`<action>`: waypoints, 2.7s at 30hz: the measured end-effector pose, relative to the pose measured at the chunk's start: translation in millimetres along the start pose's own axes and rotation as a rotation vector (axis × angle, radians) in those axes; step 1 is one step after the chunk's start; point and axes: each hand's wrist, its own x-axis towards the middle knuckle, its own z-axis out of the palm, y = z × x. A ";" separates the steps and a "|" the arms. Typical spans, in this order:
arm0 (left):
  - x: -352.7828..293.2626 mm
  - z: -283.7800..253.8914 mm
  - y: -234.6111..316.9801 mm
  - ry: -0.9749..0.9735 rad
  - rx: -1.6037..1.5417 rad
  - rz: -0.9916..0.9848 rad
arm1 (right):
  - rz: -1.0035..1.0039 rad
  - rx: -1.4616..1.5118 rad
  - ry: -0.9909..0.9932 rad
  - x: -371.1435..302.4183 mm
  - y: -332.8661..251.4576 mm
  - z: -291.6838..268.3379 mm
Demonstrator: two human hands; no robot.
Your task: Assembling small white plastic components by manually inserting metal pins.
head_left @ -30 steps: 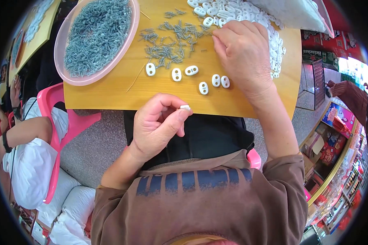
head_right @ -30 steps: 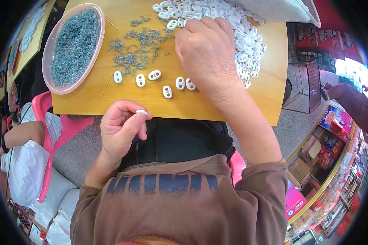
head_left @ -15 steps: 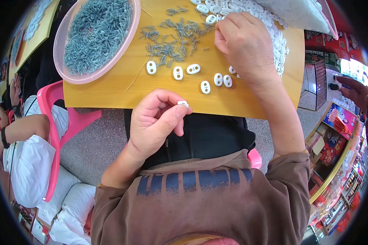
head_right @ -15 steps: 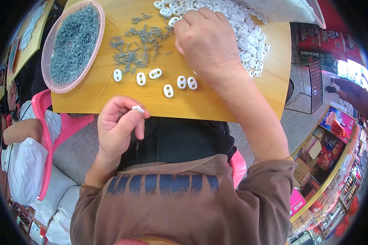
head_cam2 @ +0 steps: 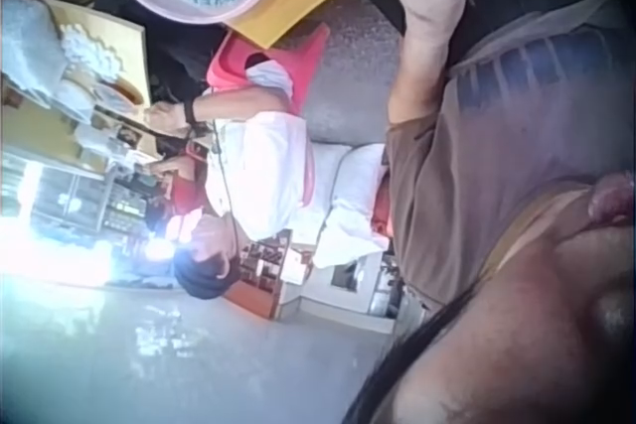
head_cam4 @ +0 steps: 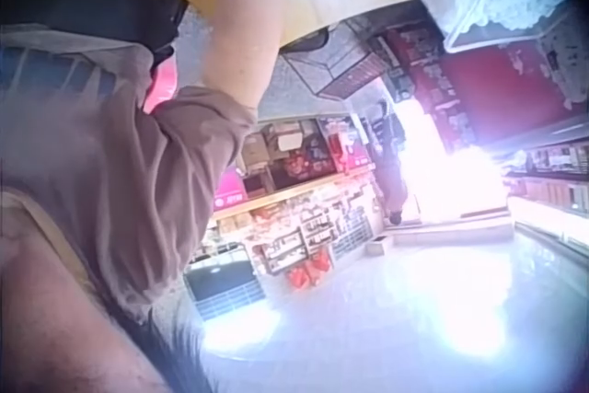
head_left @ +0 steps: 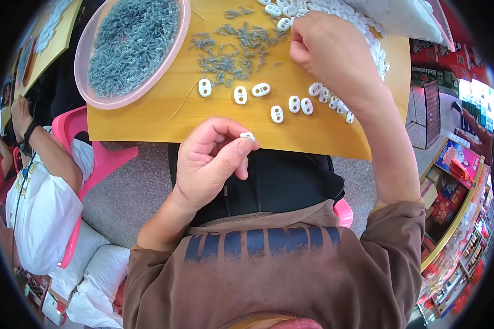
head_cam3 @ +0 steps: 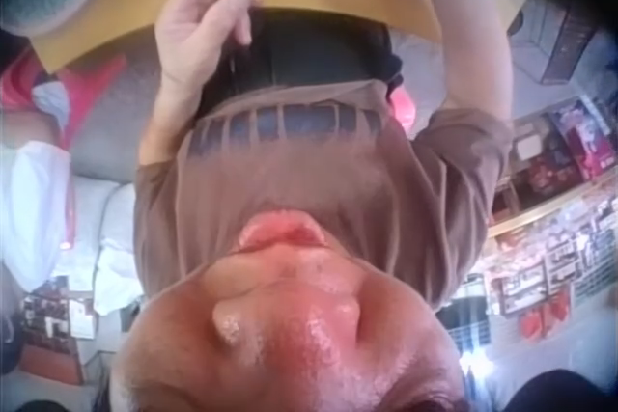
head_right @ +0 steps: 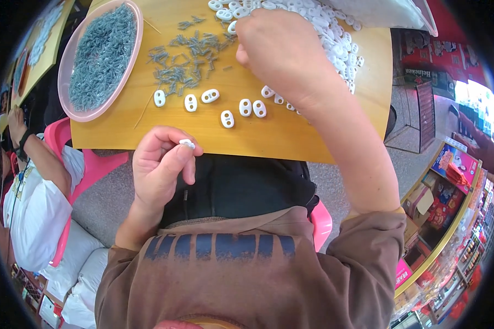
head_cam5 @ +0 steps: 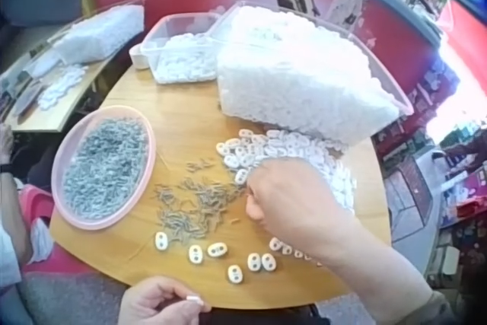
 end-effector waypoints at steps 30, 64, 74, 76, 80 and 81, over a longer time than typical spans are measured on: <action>10.8 25.5 32.5 0.048 -0.040 0.098 | 0.282 1.463 -0.128 -54.5 -44.3 -27.8; 13.1 24.9 26.8 0.082 0.025 0.125 | 0.329 1.555 -0.080 -51.7 -49.6 -21.5; 13.3 24.0 29.2 0.101 0.073 0.108 | 0.224 1.442 -0.048 -52.0 -50.5 -19.4; 14.1 24.0 29.3 0.102 0.064 0.113 | 0.255 1.489 -0.062 -52.5 -51.5 -20.3; 14.3 24.8 28.5 0.095 0.041 0.125 | 0.298 1.640 -0.093 -55.4 -50.4 -18.3; 14.6 25.0 28.6 0.093 0.040 0.129 | 0.295 1.637 -0.091 -56.2 -49.7 -18.0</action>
